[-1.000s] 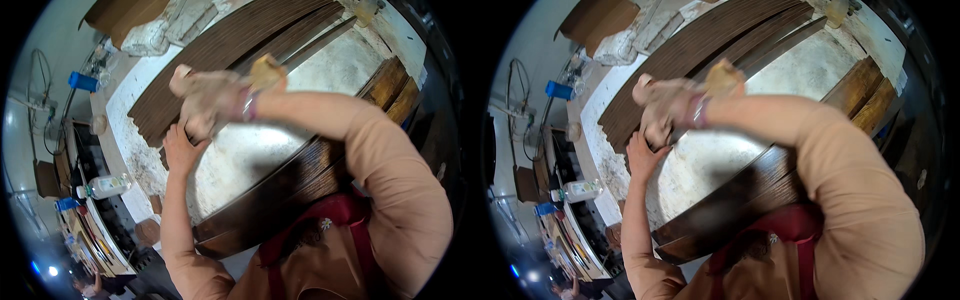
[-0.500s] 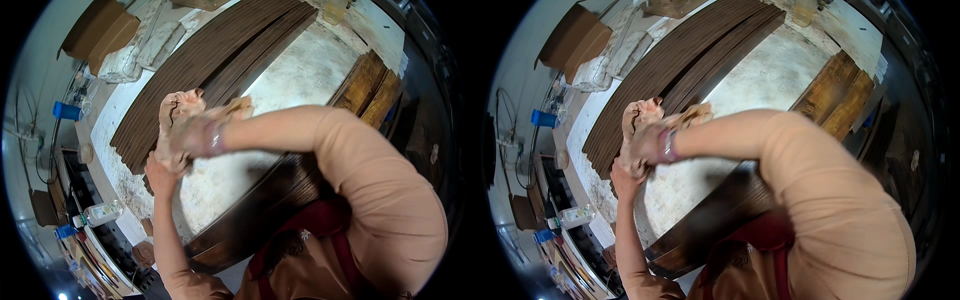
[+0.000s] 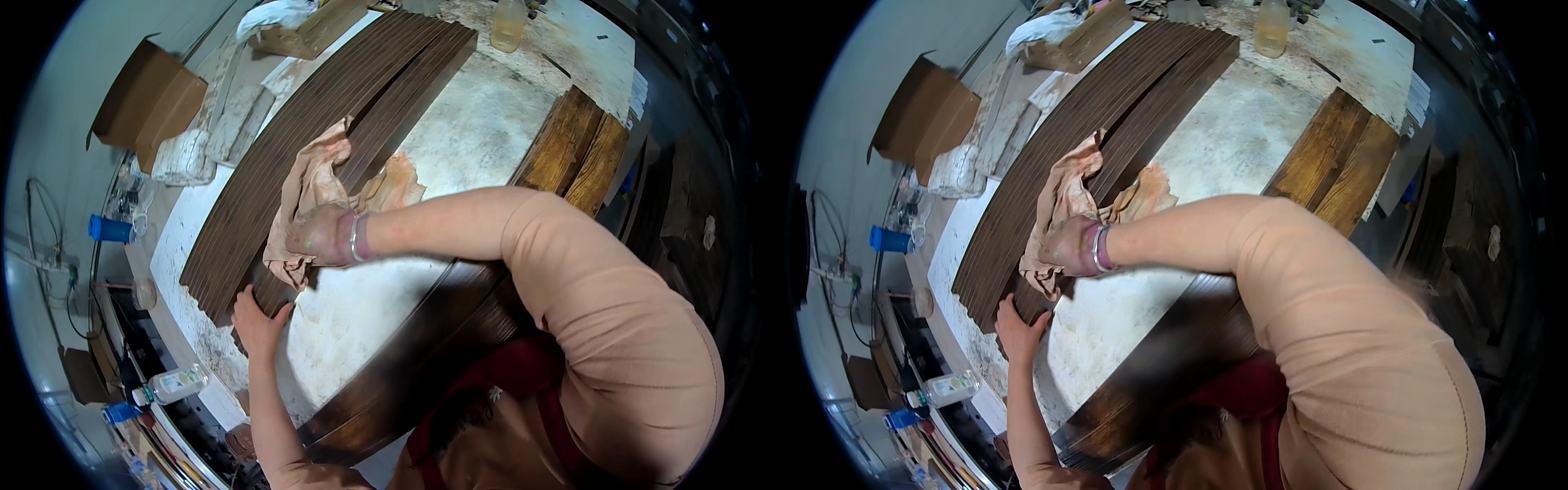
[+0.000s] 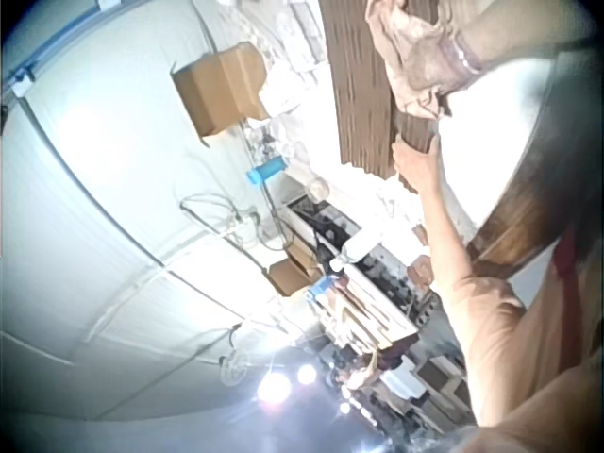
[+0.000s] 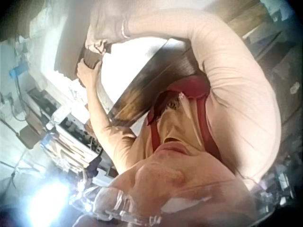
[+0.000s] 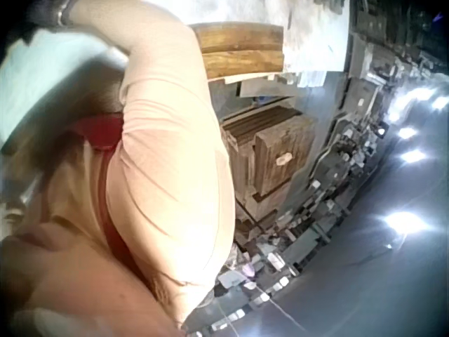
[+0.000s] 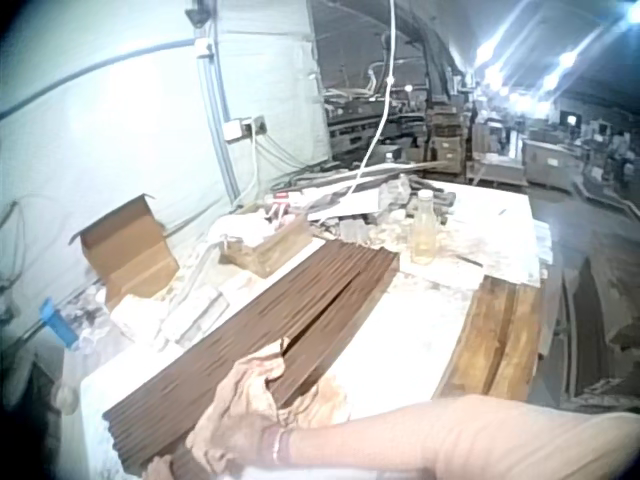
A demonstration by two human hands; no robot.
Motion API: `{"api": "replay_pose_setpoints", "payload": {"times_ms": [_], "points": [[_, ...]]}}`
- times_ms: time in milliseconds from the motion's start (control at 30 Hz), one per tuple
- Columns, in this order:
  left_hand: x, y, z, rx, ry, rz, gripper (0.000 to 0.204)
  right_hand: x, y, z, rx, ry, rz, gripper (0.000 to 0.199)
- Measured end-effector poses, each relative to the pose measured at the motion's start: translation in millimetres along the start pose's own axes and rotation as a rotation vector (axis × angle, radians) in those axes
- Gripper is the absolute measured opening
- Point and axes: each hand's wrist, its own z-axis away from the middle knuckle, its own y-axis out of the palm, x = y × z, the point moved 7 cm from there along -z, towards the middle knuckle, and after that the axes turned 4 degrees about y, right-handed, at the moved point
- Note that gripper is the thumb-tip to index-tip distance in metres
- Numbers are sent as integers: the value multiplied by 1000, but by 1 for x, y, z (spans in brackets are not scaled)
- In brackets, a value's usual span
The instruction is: The person pours liquid from a plastic bottle onto a cloth and wipes it onto several long wooden planks laid on a workbench. They repeatedly apply the liquid and wipe along the grain of each plank, handling them one at a time.
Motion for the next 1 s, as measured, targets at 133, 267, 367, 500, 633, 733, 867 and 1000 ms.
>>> {"api": "replay_pose_setpoints", "payload": {"times_ms": [133, 267, 367, 500, 633, 733, 867, 1000], "points": [[-3, 0, 3, -12, -31, 10, 85, -130, -44, 35, -238, 284, -115, 13], [-1, 1, 3, 15, -31, 12, 91, -299, -115, 100, -214, 626, 92, 25], [-5, -4, -1, 29, 1, -64, 92, -351, -164, 134, -427, 532, -235, 40], [-44, -19, -25, 40, 9, 37, 97, -297, -183, 156, -302, 849, -1003, 68], [-91, -5, -70, -10, -29, 94, 99, -302, -166, 164, -24, 273, 158, 50], [-84, -3, -57, -78, 26, 100, 79, -245, -167, 174, -208, 620, -1247, 54], [-78, -8, -35, -113, 56, 151, 75, -193, -177, 172, -305, 612, -1389, 65], [-54, -4, -14, -58, 128, 160, 79, -103, -139, 130, -223, 427, -1832, 55]]}}
